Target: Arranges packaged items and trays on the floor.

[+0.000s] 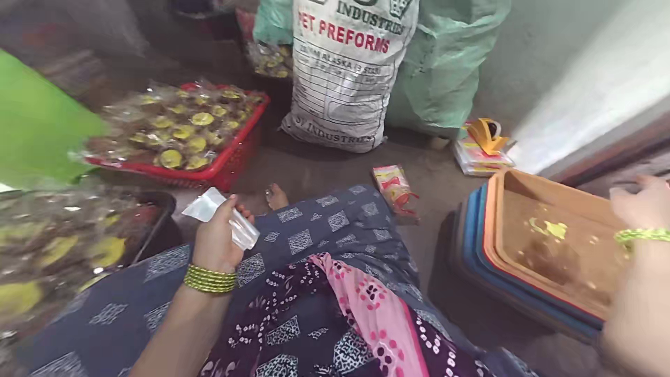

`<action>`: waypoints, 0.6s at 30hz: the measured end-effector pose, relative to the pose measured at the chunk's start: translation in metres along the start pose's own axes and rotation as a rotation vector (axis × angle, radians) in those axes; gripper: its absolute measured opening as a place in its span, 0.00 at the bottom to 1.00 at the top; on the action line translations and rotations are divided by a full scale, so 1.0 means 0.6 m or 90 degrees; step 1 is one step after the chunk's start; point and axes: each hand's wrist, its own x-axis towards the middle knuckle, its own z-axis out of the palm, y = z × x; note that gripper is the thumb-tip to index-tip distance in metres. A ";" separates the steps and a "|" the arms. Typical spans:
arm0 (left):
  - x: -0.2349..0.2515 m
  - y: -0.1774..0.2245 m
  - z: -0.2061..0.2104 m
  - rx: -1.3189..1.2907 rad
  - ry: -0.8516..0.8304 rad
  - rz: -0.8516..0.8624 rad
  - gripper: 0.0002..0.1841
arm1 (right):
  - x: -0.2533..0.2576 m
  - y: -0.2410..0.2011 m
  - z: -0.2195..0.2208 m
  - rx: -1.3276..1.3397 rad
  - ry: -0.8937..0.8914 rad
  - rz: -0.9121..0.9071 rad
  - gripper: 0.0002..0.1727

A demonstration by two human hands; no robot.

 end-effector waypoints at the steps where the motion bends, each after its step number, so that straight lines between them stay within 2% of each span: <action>1: -0.001 0.009 0.000 -0.006 0.002 -0.003 0.08 | 0.010 -0.050 0.012 0.011 -0.023 -0.067 0.29; 4: -0.005 0.037 -0.013 -0.022 -0.018 0.013 0.09 | -0.001 -0.205 0.046 0.042 -0.080 -0.270 0.28; 8: -0.013 0.080 -0.051 -0.031 0.011 0.050 0.09 | -0.029 -0.364 0.127 0.065 -0.159 -0.573 0.30; 10: -0.016 0.102 -0.084 -0.022 0.043 0.085 0.09 | -0.069 -0.438 0.159 0.063 -0.233 -0.654 0.29; 14: -0.030 0.153 -0.166 0.022 0.136 0.186 0.09 | -0.153 -0.544 0.234 0.076 -0.312 -0.826 0.28; 18: -0.051 0.194 -0.268 0.084 0.289 0.313 0.12 | -0.251 -0.611 0.280 0.094 -0.362 -0.974 0.27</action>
